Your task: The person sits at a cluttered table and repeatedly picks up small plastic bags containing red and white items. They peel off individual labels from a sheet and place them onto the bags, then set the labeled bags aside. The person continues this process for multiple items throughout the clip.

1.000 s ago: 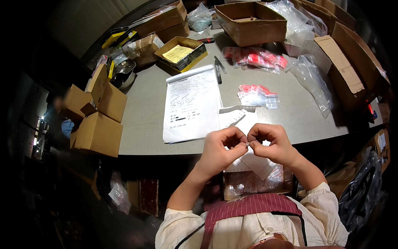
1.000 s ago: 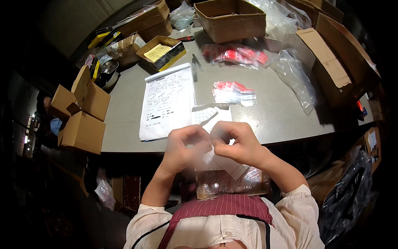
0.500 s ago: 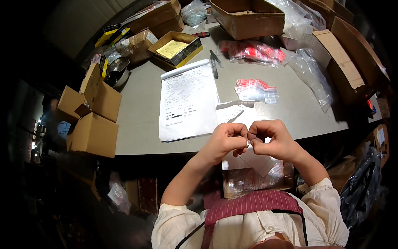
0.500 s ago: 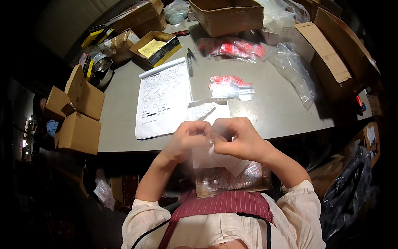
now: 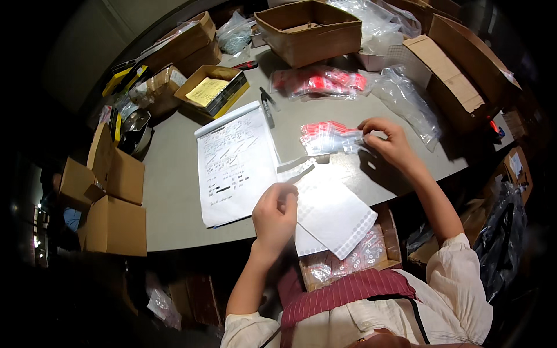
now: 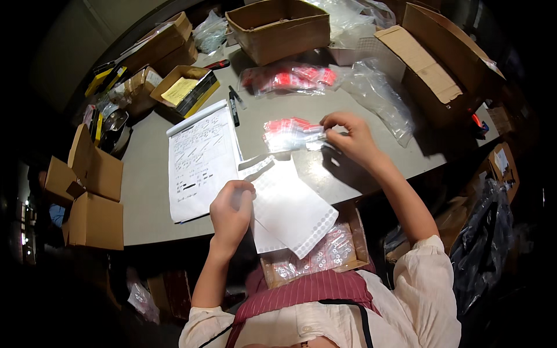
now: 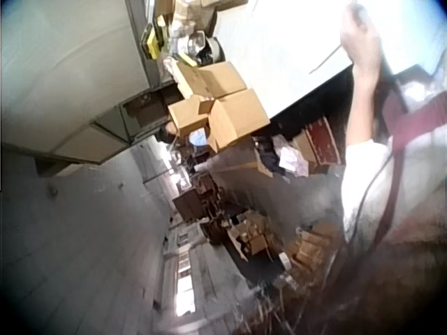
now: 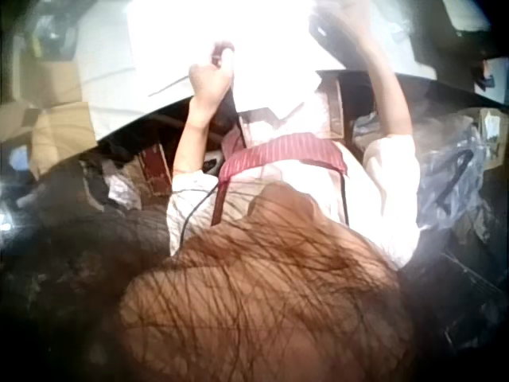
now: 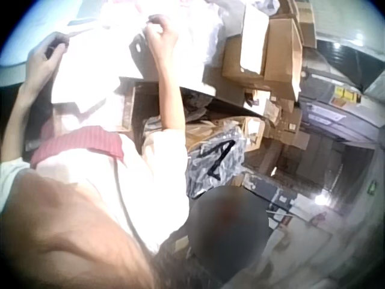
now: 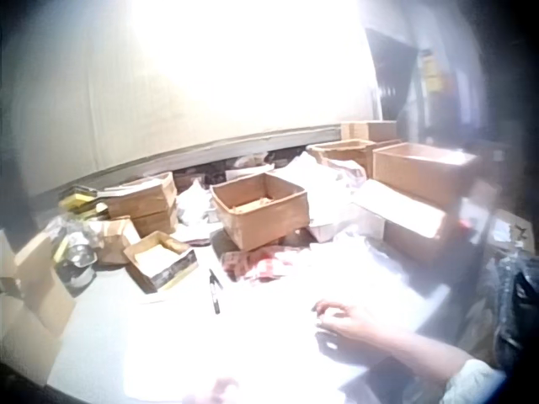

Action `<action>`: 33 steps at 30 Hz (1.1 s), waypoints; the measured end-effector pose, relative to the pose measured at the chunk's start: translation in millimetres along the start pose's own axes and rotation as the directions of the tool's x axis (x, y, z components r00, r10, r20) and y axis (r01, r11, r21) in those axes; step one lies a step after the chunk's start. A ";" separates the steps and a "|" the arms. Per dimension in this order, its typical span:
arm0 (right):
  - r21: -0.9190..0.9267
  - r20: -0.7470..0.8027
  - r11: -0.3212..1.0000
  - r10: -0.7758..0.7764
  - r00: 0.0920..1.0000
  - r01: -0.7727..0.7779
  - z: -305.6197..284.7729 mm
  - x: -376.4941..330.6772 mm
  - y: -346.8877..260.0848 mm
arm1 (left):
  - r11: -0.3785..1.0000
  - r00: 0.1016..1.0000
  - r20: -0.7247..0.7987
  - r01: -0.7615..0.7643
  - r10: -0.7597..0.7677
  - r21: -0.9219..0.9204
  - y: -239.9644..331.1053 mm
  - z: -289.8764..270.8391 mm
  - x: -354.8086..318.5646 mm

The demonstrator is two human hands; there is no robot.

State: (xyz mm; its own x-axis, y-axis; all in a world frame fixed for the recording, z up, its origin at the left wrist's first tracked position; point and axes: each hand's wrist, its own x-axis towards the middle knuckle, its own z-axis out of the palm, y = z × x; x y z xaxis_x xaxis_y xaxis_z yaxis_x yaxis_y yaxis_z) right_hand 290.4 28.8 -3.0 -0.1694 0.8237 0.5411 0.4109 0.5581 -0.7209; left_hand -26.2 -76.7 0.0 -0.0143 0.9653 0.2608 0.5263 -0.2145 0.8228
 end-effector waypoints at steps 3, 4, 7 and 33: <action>-0.245 0.219 0.961 -0.073 0.973 0.127 -2.2 -15.2 8.5 | 0.983 0.981 -0.098 -0.160 0.169 0.091 -1.0 3.6 1.5; -0.242 0.229 0.966 -0.038 0.973 0.094 -5.8 -20.2 8.1 | 0.974 0.964 -0.143 -0.213 0.223 0.082 -2.2 3.5 2.3; -0.242 0.256 0.970 0.081 0.963 -0.017 -31.0 -34.0 2.0 | 0.945 0.919 -0.221 -0.322 0.327 0.060 -8.4 -1.5 3.7; -0.598 0.413 0.780 0.495 0.764 -0.182 -32.0 19.3 25.2 | 0.962 0.976 -0.219 -0.054 -0.007 -0.268 -29.4 -6.0 3.9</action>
State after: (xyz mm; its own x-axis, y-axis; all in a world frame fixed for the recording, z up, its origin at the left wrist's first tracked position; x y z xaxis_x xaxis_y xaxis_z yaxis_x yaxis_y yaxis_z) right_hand 326.1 55.6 3.1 -0.2963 0.9472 -0.1221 0.8873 0.2257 -0.4021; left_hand -46.8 -67.5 -20.1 -0.2041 0.9104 0.3598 0.2789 -0.2982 0.9129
